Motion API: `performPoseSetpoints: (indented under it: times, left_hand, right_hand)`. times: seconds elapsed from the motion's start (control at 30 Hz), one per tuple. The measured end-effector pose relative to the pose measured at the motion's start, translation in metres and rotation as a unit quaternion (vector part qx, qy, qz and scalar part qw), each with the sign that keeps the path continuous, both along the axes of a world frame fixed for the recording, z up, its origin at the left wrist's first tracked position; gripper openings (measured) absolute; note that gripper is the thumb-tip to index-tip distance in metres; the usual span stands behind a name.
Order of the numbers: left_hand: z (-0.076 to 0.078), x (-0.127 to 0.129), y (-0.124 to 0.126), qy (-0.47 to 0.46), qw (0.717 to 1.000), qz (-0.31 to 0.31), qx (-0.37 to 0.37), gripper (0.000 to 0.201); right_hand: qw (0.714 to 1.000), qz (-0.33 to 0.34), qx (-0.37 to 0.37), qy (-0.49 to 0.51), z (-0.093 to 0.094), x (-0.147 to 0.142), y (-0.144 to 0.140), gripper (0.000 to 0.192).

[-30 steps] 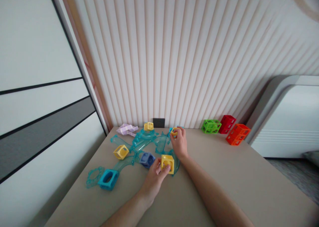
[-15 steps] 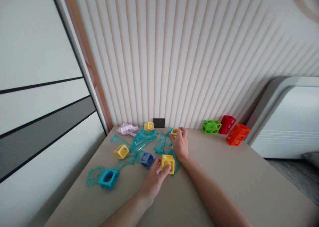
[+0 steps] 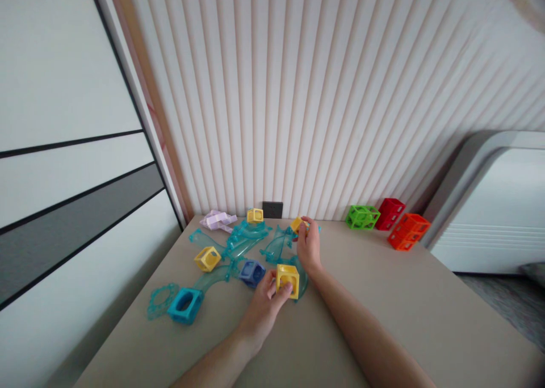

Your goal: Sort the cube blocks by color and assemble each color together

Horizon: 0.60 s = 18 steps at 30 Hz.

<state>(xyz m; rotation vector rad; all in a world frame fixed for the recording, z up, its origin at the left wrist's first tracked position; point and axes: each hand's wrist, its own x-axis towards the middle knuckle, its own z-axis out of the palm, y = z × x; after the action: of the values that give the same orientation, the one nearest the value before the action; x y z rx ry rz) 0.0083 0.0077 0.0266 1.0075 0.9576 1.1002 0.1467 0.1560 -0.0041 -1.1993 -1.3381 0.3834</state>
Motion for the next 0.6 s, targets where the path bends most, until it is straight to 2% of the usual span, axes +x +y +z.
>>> performPoseSetpoints:
  times: [0.13,0.3,0.43,0.6]
  left_hand:
    - [0.001,-0.001,-0.001,-0.004,1.000,-0.005,-0.002,0.046]
    - [-0.002,0.000,-0.001,-0.010,1.000,-0.004,0.001,0.045]
    - [-0.003,-0.001,0.000,-0.009,1.000,-0.005,0.002,0.046]
    - [0.001,-0.001,-0.001,-0.017,1.000,0.005,-0.004,0.048]
  right_hand:
    - [0.998,0.035,-0.019,0.042,0.000,-0.003,0.003,0.040]
    - [0.997,0.074,-0.003,0.027,0.007,-0.006,-0.004,0.029]
    - [0.996,0.085,0.026,-0.019,0.008,-0.011,-0.009,0.038]
    - [0.996,0.063,0.025,-0.055,0.005,-0.015,-0.010,0.047]
